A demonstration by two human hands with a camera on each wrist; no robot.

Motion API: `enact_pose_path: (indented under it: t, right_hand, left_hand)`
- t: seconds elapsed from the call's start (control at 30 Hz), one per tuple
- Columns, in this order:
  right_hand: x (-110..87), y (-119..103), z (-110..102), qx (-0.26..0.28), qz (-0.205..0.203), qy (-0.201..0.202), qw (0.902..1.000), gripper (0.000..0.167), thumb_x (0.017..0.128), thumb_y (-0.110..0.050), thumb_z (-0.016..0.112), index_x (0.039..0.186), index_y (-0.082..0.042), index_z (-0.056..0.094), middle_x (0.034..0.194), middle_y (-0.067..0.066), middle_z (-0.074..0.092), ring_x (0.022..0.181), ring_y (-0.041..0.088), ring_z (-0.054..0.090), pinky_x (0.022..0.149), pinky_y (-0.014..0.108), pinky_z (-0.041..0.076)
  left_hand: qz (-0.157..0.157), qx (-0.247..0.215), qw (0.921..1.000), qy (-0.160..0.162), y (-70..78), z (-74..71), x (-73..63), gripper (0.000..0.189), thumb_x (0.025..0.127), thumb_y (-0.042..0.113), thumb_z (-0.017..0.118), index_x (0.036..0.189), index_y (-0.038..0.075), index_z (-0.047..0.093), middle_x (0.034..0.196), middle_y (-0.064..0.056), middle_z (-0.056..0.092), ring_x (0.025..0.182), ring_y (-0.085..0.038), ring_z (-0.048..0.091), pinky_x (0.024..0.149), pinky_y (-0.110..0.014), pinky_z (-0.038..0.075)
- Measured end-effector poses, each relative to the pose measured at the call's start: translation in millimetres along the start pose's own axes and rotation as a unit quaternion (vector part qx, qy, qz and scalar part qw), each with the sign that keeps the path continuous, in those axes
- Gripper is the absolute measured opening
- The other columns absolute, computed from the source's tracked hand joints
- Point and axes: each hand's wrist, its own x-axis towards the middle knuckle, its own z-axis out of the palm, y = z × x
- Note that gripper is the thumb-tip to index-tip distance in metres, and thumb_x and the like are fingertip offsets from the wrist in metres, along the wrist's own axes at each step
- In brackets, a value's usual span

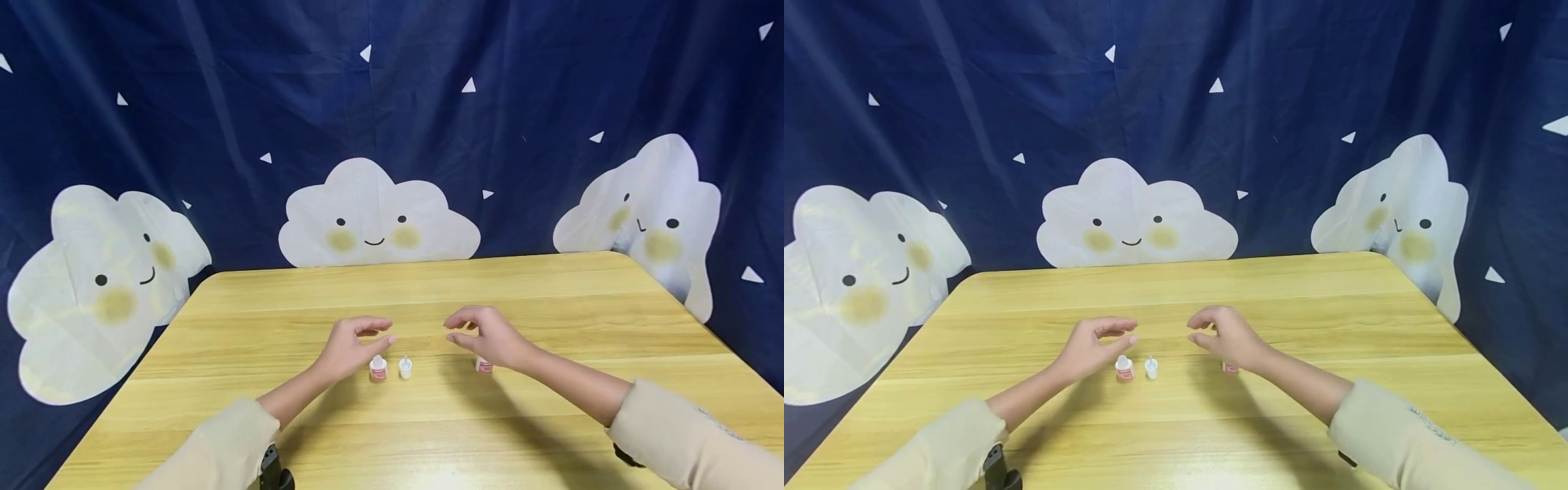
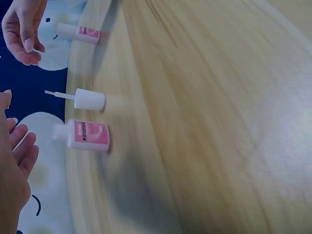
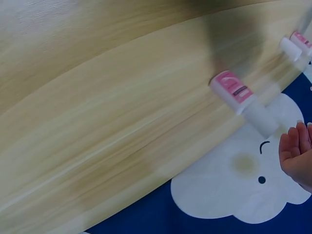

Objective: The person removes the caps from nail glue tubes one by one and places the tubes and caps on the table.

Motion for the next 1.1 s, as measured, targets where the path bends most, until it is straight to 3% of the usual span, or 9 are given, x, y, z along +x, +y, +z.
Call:
enact_pose_path:
  t: [0.17, 0.4, 0.53, 0.77, 1.1]
  right_hand:
    - [-7.4, 8.9, -5.8, -0.010, -0.030, 0.019, 0.9993, 0.011, 0.082, -0.009, 0.068, 0.089, -0.002, 0.070, 0.089, 0.010, 0.071, 0.080, 0.016, 0.061, 0.068, 0.028, 0.051]
    - [-16.4, 17.4, -15.7, -0.029, 0.019, -0.004, 0.9994, 0.012, 0.083, -0.006, 0.067, 0.093, 0.000, 0.070, 0.094, 0.013, 0.071, 0.084, 0.019, 0.063, 0.073, 0.033, 0.053]
    - [-21.2, 20.0, -20.1, -0.038, 0.026, -0.007, 0.9989, 0.013, 0.082, -0.005, 0.067, 0.093, 0.001, 0.069, 0.094, 0.014, 0.070, 0.083, 0.021, 0.063, 0.073, 0.033, 0.053]
    - [-27.3, 26.2, -24.6, -0.048, 0.025, -0.011, 0.9985, 0.014, 0.082, -0.008, 0.069, 0.093, 0.001, 0.069, 0.092, 0.013, 0.071, 0.080, 0.017, 0.062, 0.071, 0.031, 0.054]
    - [-33.2, 32.4, -27.5, -0.051, 0.036, -0.022, 0.9978, 0.013, 0.081, -0.006, 0.069, 0.092, 0.001, 0.070, 0.091, 0.011, 0.071, 0.078, 0.010, 0.061, 0.068, 0.026, 0.054]
  left_hand:
    - [0.017, -0.002, 0.9998, -0.007, 3.6, 3.9, 6.4, 0.030, 0.082, 0.016, 0.071, 0.106, 0.000, 0.067, 0.107, -0.016, 0.069, 0.102, -0.029, 0.064, 0.091, -0.043, 0.052]
    - [0.034, 0.003, 0.9994, -0.011, 16.4, 12.4, 13.9, 0.029, 0.082, 0.016, 0.071, 0.107, 0.000, 0.067, 0.108, -0.015, 0.069, 0.104, -0.026, 0.064, 0.092, -0.039, 0.052]
    - [0.043, -0.004, 0.9989, -0.019, 22.3, 20.6, 18.1, 0.028, 0.082, 0.015, 0.071, 0.106, 0.000, 0.067, 0.109, -0.016, 0.068, 0.104, -0.027, 0.064, 0.092, -0.038, 0.052]
    - [0.037, -0.011, 0.9980, -0.049, 30.7, 38.1, 22.4, 0.030, 0.083, 0.016, 0.070, 0.107, -0.001, 0.067, 0.111, -0.015, 0.068, 0.108, -0.026, 0.062, 0.094, -0.038, 0.051]
    - [0.066, 0.020, 0.9924, -0.102, 43.3, 64.9, 29.5, 0.031, 0.083, 0.017, 0.070, 0.107, -0.003, 0.067, 0.111, -0.014, 0.067, 0.105, -0.026, 0.064, 0.091, -0.030, 0.053]
